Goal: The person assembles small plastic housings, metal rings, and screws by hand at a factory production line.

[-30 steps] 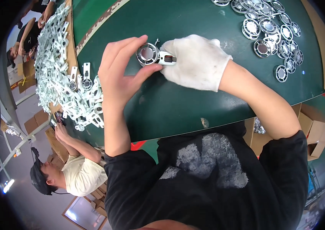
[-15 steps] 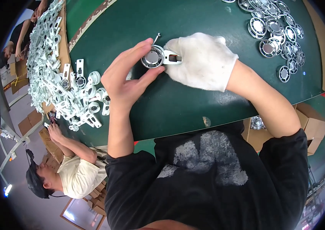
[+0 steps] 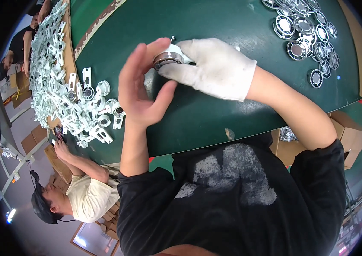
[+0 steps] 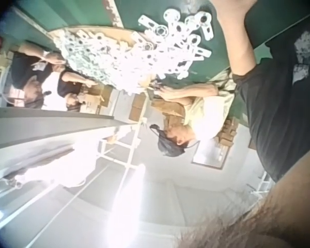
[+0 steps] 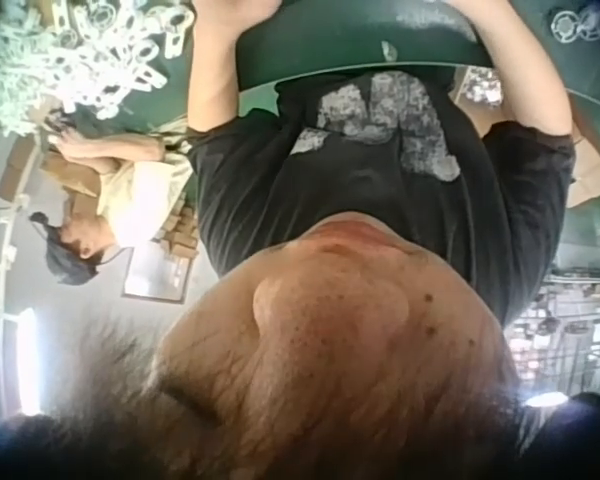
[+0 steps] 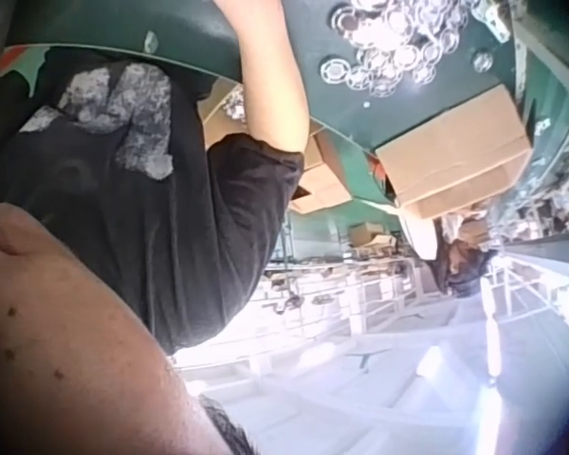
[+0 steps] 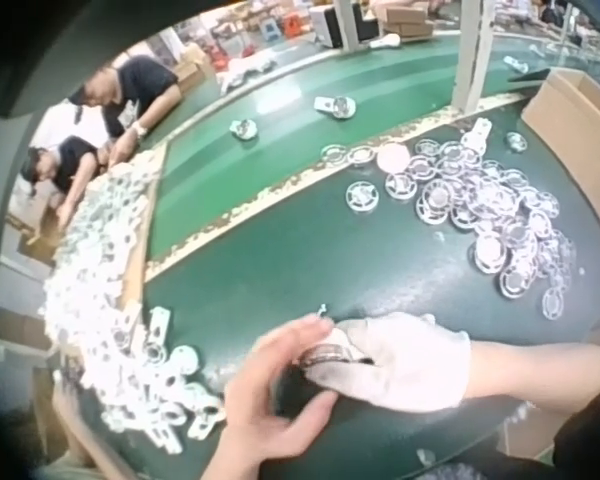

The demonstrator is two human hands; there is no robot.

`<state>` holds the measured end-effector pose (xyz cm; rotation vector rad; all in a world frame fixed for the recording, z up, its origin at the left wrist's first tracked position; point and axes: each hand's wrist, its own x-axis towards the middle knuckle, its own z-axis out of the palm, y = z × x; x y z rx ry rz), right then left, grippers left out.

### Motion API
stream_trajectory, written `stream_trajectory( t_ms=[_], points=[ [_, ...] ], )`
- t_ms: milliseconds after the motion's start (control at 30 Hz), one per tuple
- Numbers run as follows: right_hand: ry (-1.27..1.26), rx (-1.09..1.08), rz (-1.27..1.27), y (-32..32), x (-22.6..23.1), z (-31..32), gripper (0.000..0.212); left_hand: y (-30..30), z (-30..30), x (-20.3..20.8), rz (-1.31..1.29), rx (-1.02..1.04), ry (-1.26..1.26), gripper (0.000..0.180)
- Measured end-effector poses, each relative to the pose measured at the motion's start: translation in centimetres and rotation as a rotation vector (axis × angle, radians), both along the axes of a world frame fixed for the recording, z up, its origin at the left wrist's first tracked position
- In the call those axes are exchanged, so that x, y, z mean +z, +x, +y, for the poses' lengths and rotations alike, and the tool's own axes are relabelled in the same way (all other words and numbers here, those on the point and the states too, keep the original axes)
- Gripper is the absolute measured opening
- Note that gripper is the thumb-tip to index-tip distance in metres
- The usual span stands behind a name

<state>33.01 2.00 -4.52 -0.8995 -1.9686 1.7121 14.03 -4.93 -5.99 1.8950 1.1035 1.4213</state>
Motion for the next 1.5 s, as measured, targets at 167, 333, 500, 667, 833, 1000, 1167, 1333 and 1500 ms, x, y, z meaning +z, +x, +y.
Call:
stream_trajectory(
  t_ms=[167, 333, 500, 667, 833, 1000, 1167, 1333, 1500],
  points=[
    [0.401, 0.027, -0.277, 0.1, 0.3, -0.5, 0.028, 0.7, -0.2, 0.4, -0.277, -0.089, -0.316, 0.055],
    [0.706, -0.026, -0.307, 0.2, 0.2, -1.8, 0.022, 0.7, -0.4, 0.7, -0.358, -0.082, -0.362, 0.034],
    [0.742, 0.037, -0.33, 0.0, -0.1, -2.0, 0.026, -0.1, -0.5, 0.5, -0.386, -0.159, -0.341, 0.034],
    [0.43, 0.004, -0.464, -0.7, 1.6, -1.1, 0.038, -2.7, 2.0, 3.1, 0.033, -0.097, -0.563, 0.031],
    [0.435, -0.096, -0.288, -0.5, 1.3, -0.8, 0.036, -10.3, 6.1, 4.3, -0.277, 0.229, -0.689, 0.031],
    [0.497, -0.043, -0.311, -0.3, 0.6, -0.4, 0.032, -17.3, 6.5, 5.0, 0.202, 0.644, -0.319, 0.038],
    [0.503, -0.008, -0.36, -0.1, 0.7, -0.1, 0.032, -18.5, 3.6, 5.1, 1.419, 0.788, -0.981, 0.048],
    [0.469, 0.026, -0.355, -0.2, 0.5, -0.3, 0.035, -18.7, 1.0, 5.8, 1.212, 0.83, -0.547, 0.03],
    [0.097, 0.081, -0.132, 0.3, 0.2, 0.5, 0.047, -9.2, 2.8, 7.7, 0.585, 0.532, -0.122, 0.022]
  ],
)
